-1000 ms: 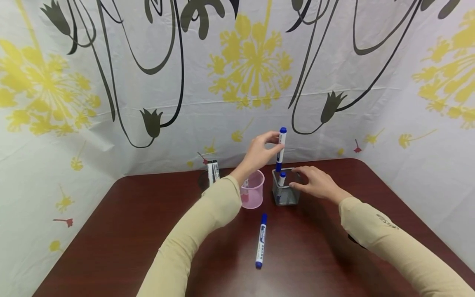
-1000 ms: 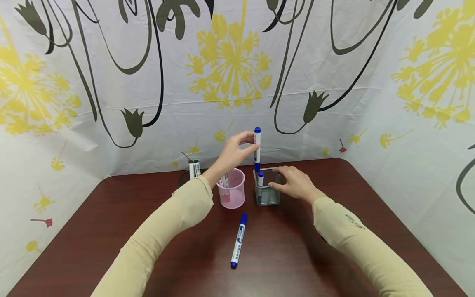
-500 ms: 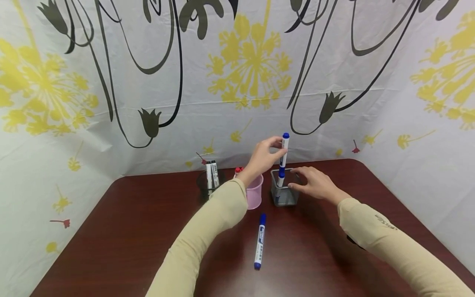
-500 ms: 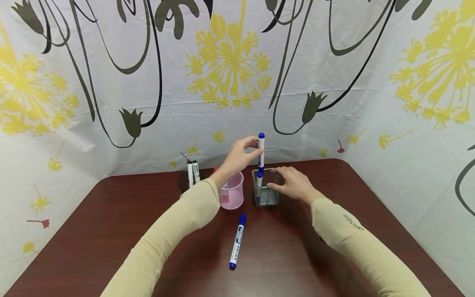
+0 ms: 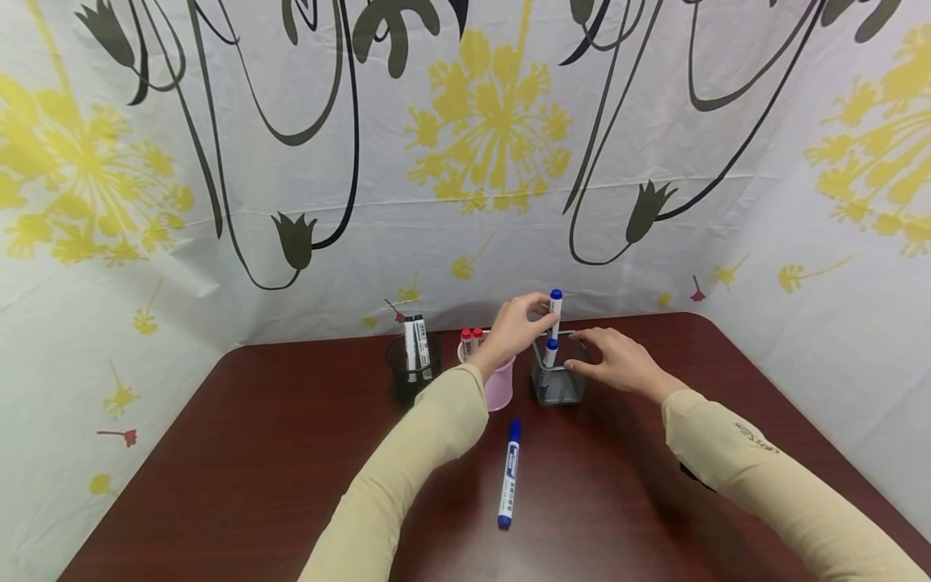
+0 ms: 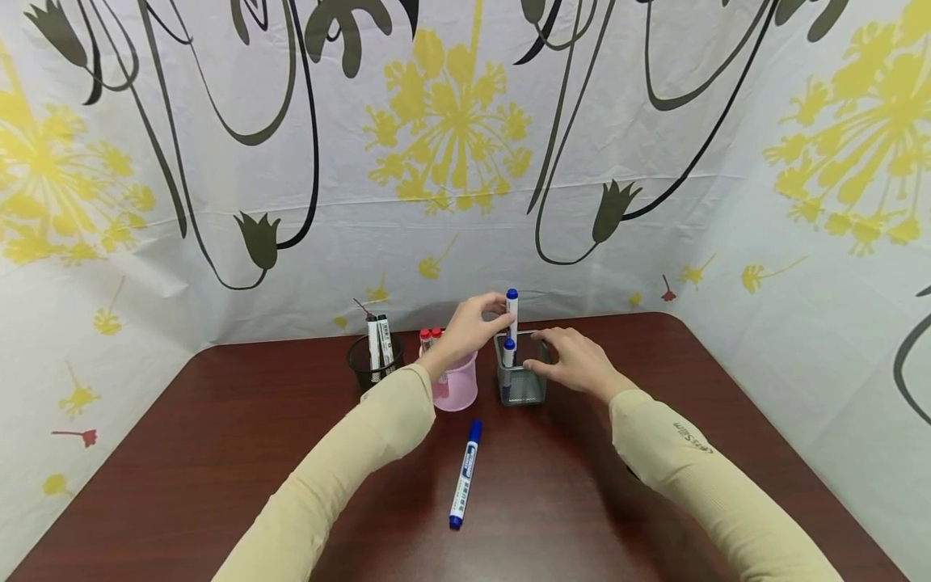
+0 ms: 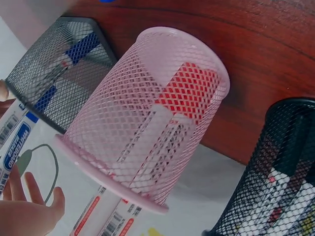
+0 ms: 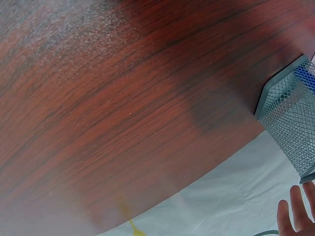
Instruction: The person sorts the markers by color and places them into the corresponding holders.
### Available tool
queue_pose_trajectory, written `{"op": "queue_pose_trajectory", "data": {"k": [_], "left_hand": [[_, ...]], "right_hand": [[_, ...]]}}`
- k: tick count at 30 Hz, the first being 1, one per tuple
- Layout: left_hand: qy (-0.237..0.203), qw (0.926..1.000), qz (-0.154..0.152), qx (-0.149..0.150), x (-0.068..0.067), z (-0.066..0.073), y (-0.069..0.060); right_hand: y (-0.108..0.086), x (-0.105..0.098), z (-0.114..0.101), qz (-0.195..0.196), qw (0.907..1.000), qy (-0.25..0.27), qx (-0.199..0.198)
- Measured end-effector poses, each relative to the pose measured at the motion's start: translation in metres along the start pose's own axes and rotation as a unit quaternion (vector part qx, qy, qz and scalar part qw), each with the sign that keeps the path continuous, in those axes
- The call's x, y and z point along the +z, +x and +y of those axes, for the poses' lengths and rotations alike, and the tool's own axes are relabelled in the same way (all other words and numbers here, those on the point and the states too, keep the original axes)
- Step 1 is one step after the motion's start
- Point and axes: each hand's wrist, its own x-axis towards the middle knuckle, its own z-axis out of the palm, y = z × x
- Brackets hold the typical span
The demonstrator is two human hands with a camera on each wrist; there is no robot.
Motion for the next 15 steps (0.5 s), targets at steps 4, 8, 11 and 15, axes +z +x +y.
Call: {"op": "queue_pose_trajectory", "data": {"k": [4, 8, 11, 15], "left_hand": [[0.004, 0.9998, -0.014, -0.013, 0.003, -0.004, -0.003], [0.017, 0.9993, -0.026, -0.018, 0.005, -0.009, -0.006], [0.03, 0.9987, -0.036, -0.019, 0.007, -0.011, -0.009], [0.034, 0.9983, -0.039, -0.026, 0.008, -0.014, -0.01]], "right_hand": [[0.0, 0.0, 0.0, 0.002, 1.0, -0.001, -0.002], [0.0, 0.001, 0.001, 0.004, 1.0, -0.001, -0.006], [0.0, 0.001, 0.001, 0.005, 1.0, -0.001, -0.008], [0.0, 0.0, 0.0, 0.004, 0.9999, 0.001, -0.009]]}}
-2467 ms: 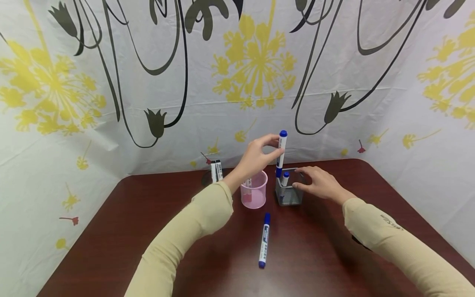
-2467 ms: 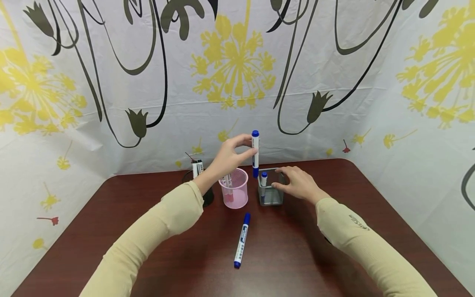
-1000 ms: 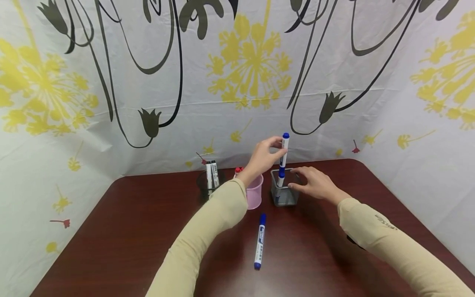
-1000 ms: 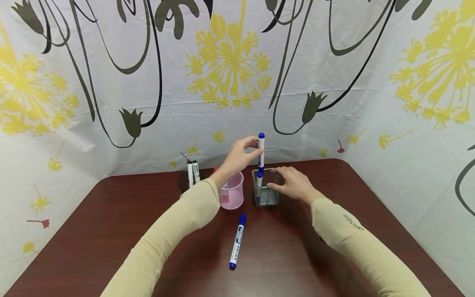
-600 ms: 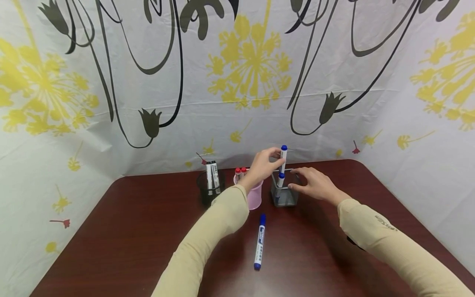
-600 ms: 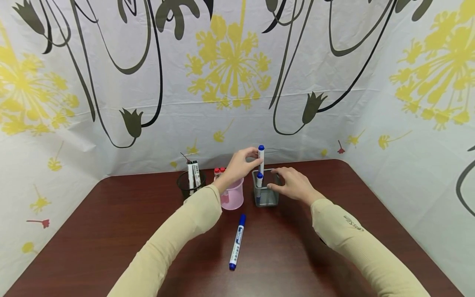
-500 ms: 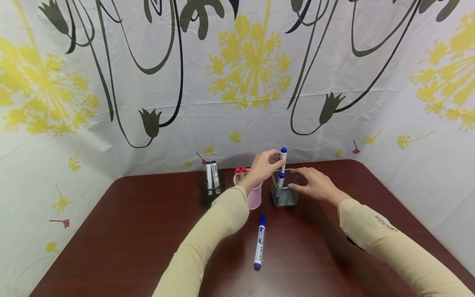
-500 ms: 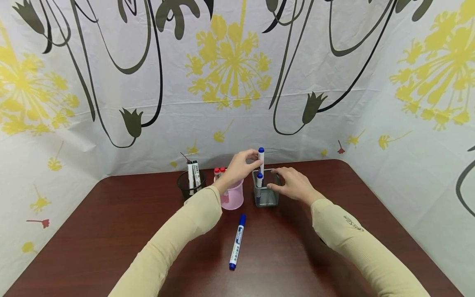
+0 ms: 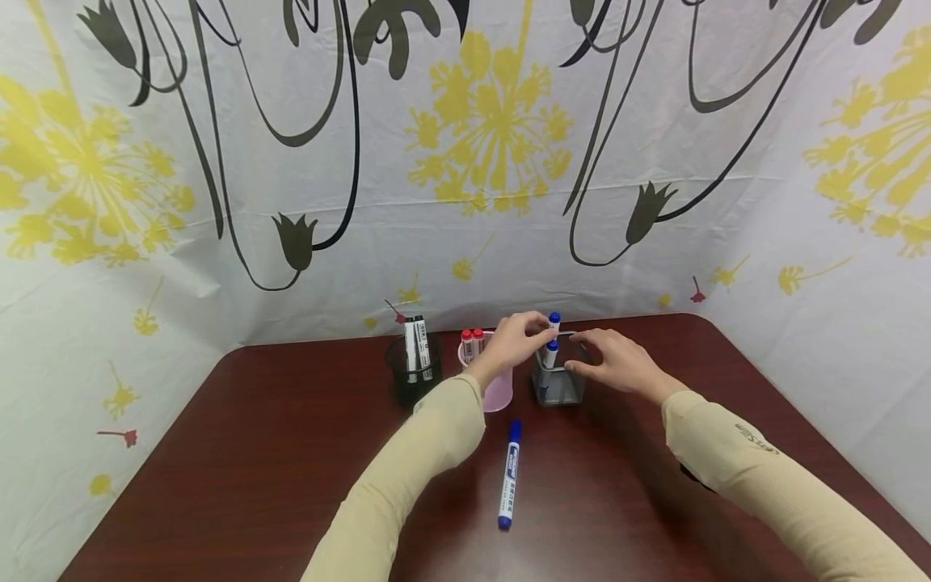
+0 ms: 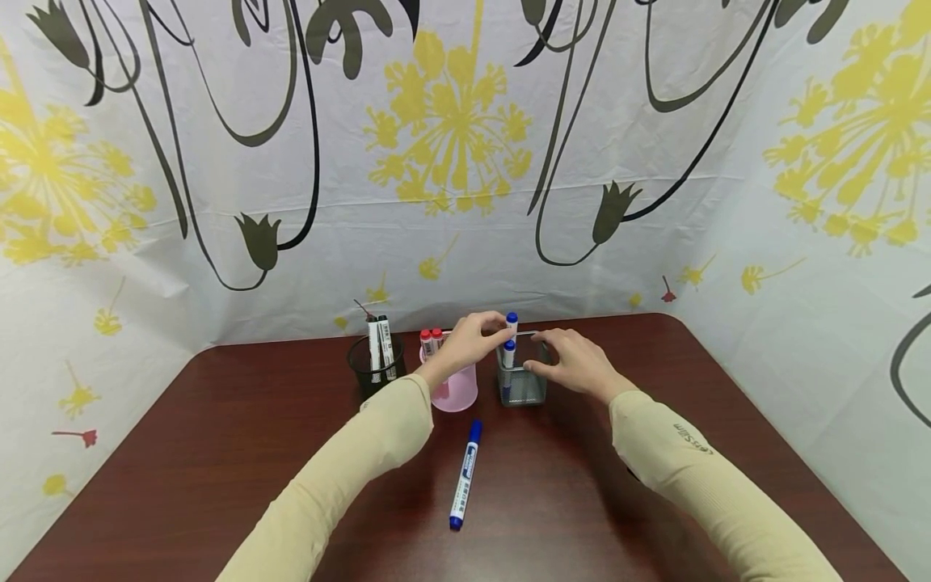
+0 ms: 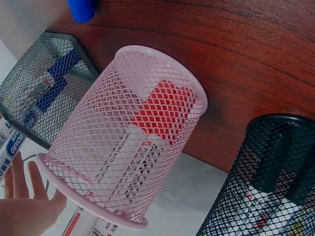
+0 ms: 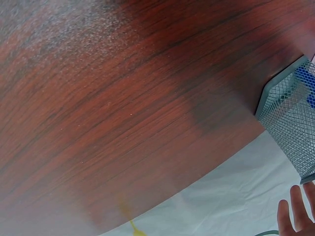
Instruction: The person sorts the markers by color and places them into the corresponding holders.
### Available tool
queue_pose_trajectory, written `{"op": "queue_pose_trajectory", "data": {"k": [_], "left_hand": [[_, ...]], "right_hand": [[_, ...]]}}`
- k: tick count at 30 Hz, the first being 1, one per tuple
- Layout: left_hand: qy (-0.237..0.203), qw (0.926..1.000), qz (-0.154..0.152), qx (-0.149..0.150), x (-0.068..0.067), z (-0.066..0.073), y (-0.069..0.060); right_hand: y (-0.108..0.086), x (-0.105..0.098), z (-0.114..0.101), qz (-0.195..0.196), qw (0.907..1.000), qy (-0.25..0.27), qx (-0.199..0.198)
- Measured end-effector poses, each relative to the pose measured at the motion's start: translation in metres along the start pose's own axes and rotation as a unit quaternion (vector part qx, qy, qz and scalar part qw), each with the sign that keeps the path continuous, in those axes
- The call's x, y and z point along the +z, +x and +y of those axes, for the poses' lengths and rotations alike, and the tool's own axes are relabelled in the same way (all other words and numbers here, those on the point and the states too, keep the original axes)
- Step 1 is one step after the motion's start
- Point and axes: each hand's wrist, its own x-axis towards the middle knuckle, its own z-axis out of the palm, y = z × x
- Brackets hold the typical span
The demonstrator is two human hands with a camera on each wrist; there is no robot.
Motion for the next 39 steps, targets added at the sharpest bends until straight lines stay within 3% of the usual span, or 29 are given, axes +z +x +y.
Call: {"op": "queue_pose_trajectory", "data": {"k": [9, 18, 29, 34, 39], "left_hand": [[0.005, 0.9998, 0.002, -0.018, 0.002, -0.004, 0.0], [-0.029, 0.9993, -0.006, -0.022, 0.0, -0.003, -0.005], [-0.053, 0.9973, 0.042, 0.029, -0.011, 0.007, -0.017], [-0.085, 0.9913, 0.072, 0.072, -0.017, 0.009, -0.03], [-0.106, 0.9863, 0.074, 0.103, -0.021, 0.007, -0.05]], "right_hand": [[0.0, -0.001, -0.001, -0.002, 1.0, 0.002, 0.003], [0.0, -0.001, -0.001, -0.005, 1.0, 0.002, 0.006], [0.0, -0.002, -0.001, -0.004, 1.0, 0.002, 0.007], [0.0, -0.001, 0.0, 0.002, 1.0, 0.0, 0.004], [0.0, 0.0, 0.001, 0.002, 1.0, -0.001, 0.009]]}}
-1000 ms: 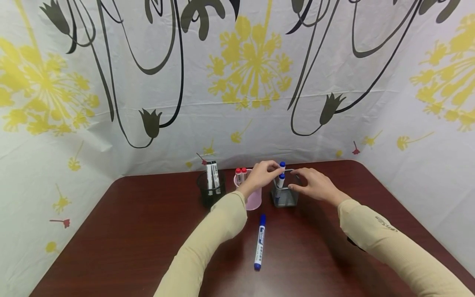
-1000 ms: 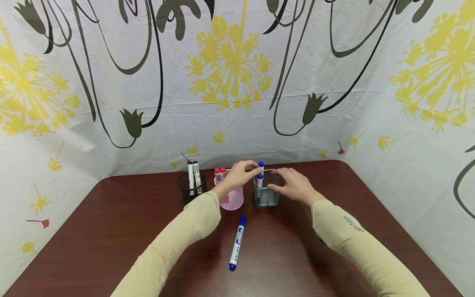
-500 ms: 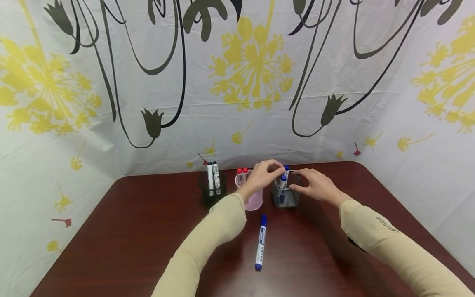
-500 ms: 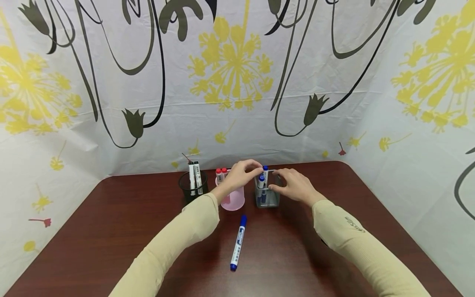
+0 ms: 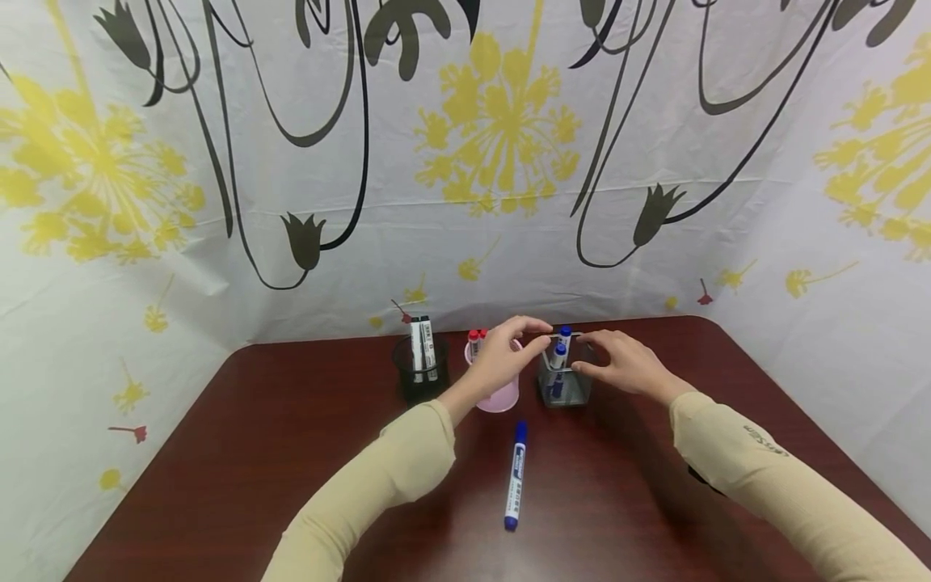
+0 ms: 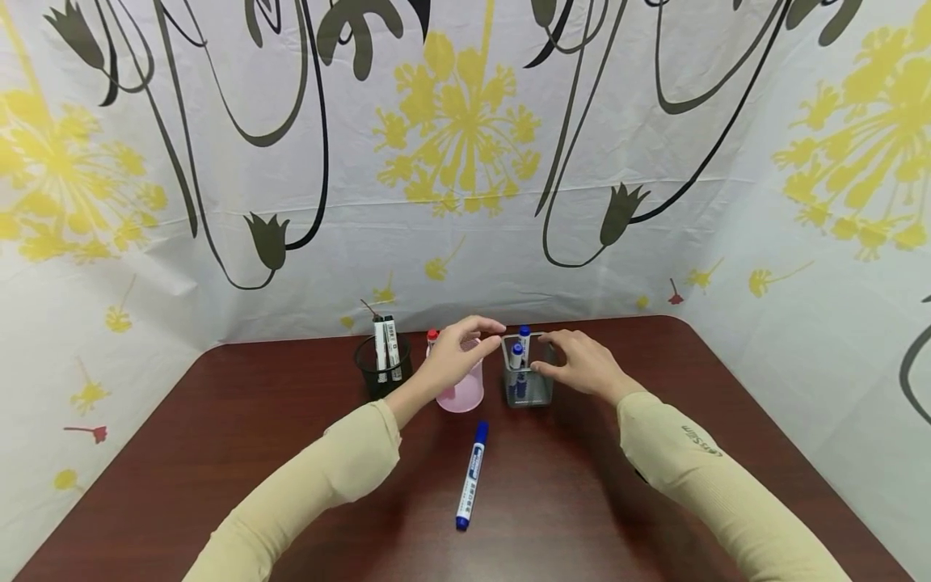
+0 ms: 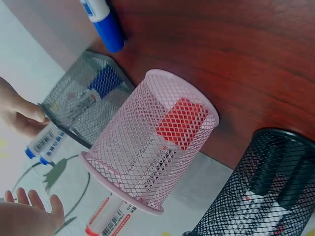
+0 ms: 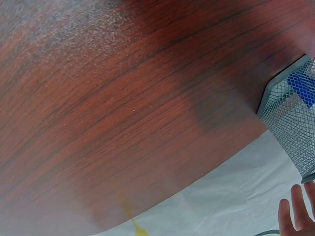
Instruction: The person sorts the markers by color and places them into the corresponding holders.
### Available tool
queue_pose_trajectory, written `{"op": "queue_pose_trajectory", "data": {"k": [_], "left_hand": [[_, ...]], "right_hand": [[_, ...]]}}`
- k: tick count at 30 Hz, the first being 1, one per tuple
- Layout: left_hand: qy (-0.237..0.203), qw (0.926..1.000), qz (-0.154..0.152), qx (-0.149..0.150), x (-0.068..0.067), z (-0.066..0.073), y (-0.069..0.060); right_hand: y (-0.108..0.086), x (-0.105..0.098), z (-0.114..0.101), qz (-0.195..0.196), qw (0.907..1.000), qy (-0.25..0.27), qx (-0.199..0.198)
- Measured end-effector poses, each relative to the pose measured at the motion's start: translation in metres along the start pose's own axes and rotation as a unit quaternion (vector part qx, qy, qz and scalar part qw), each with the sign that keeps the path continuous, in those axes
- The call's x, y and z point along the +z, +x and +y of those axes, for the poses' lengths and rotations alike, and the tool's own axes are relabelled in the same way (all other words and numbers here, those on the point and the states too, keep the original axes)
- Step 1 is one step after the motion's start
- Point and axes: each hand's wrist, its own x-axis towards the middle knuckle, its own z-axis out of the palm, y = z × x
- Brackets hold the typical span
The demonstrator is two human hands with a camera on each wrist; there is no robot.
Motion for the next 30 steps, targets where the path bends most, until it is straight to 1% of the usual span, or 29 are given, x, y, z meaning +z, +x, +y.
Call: {"op": "queue_pose_trajectory", "data": {"k": [2, 4, 8, 11, 15, 19, 21, 24, 27, 30], "left_hand": [[0.001, 0.9999, -0.01, 0.009, -0.002, 0.001, -0.008], [0.005, 0.9994, -0.024, 0.026, -0.004, 0.001, -0.015], [0.034, 0.995, -0.06, 0.071, -0.006, 0.001, -0.03], [0.065, 0.9884, -0.092, 0.102, -0.009, 0.001, -0.041], [0.097, 0.9772, -0.139, 0.128, -0.013, -0.002, -0.056], [0.14, 0.9614, -0.176, 0.159, -0.015, -0.007, -0.072], [0.167, 0.9507, -0.193, 0.177, -0.017, -0.009, -0.08], [0.205, 0.9357, -0.215, 0.19, -0.019, -0.012, -0.092], [0.24, 0.9185, -0.231, 0.213, -0.02, -0.017, -0.103], [0.28, 0.8986, -0.239, 0.238, -0.022, -0.022, -0.112]], "right_hand": [[0.0, 0.0, 0.0, 0.0, 1.0, -0.001, 0.003], [0.0, 0.0, 0.0, -0.001, 1.0, -0.001, 0.003], [-0.001, -0.001, -0.001, -0.006, 1.0, -0.003, 0.004], [-0.001, -0.001, -0.001, -0.009, 0.9999, -0.006, 0.002], [0.0, -0.001, -0.001, -0.007, 0.9999, -0.007, 0.0], [0.0, -0.002, -0.001, -0.011, 0.9999, -0.008, -0.002], [0.001, -0.003, -0.002, -0.016, 0.9998, -0.01, -0.002], [0.001, -0.003, -0.002, -0.02, 0.9997, -0.012, 0.0], [0.001, -0.004, -0.002, -0.023, 0.9996, -0.013, 0.002], [0.001, -0.004, -0.003, -0.026, 0.9996, -0.015, 0.003]]}}
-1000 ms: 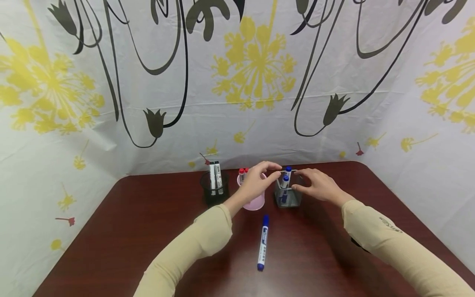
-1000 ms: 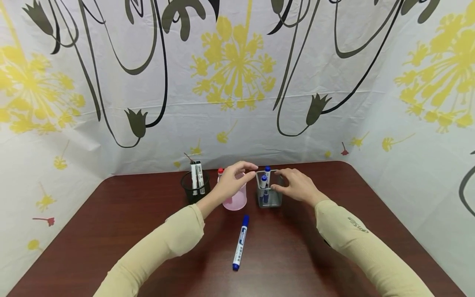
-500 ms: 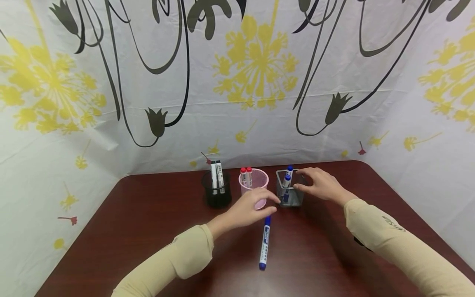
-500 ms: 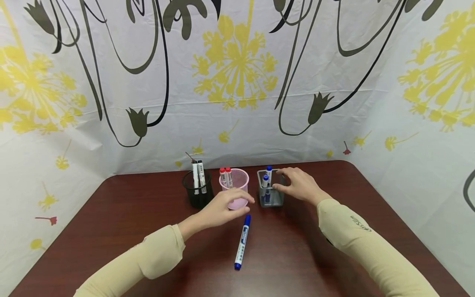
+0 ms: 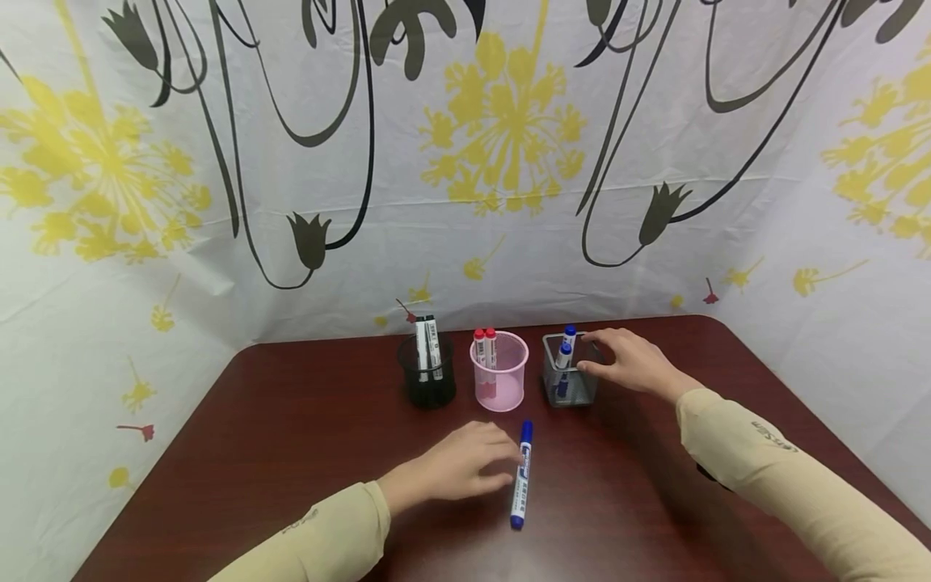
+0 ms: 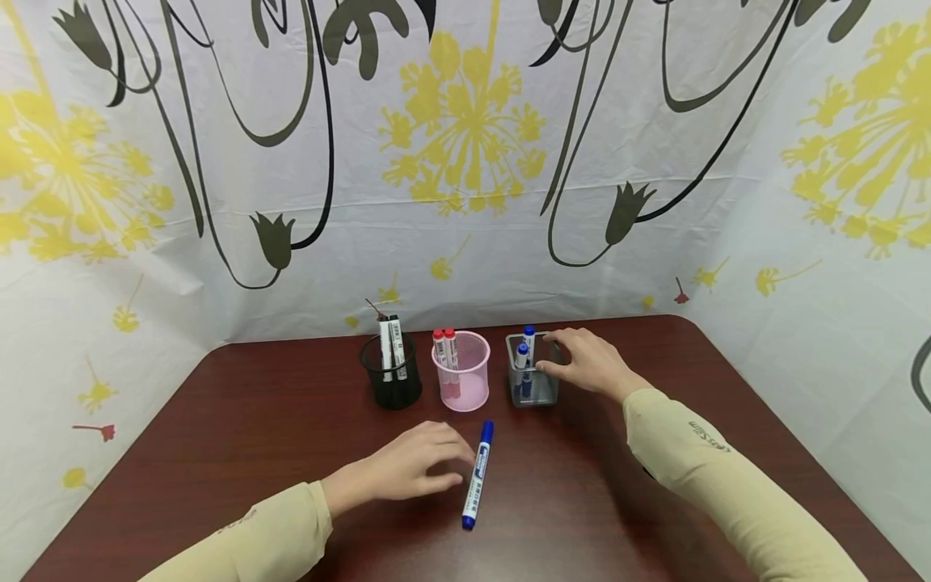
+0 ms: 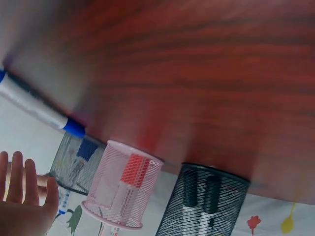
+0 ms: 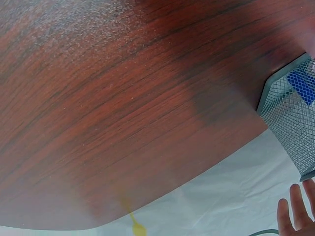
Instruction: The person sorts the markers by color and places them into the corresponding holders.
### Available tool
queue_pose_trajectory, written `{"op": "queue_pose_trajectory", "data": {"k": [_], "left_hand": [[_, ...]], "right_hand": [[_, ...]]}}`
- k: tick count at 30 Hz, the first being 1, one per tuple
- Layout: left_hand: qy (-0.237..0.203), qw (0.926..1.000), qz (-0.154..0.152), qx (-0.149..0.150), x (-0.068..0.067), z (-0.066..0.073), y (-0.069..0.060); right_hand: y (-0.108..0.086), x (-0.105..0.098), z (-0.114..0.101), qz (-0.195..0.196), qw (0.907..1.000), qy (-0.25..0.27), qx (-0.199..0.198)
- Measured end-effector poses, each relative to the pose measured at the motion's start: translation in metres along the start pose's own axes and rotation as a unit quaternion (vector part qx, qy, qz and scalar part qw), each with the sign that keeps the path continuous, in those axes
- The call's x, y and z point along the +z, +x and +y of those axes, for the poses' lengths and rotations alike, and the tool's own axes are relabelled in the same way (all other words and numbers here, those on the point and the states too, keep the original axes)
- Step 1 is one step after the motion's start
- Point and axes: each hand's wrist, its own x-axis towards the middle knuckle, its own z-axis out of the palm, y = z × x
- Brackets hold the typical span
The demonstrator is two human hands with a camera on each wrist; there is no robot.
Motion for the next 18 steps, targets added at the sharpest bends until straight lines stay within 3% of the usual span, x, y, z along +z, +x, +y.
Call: {"op": "queue_pose_trajectory", "data": {"k": [9, 18], "left_hand": [[0.087, 0.9949, -0.035, 0.035, 0.013, 0.003, -0.017], [0.146, 0.9844, -0.053, 0.082, 0.023, 0.011, -0.014]], "right_hand": [[0.002, -0.001, 0.0, 0.0, 0.9999, -0.015, -0.002], [0.003, -0.002, -0.001, -0.004, 0.9998, -0.018, -0.007]]}}
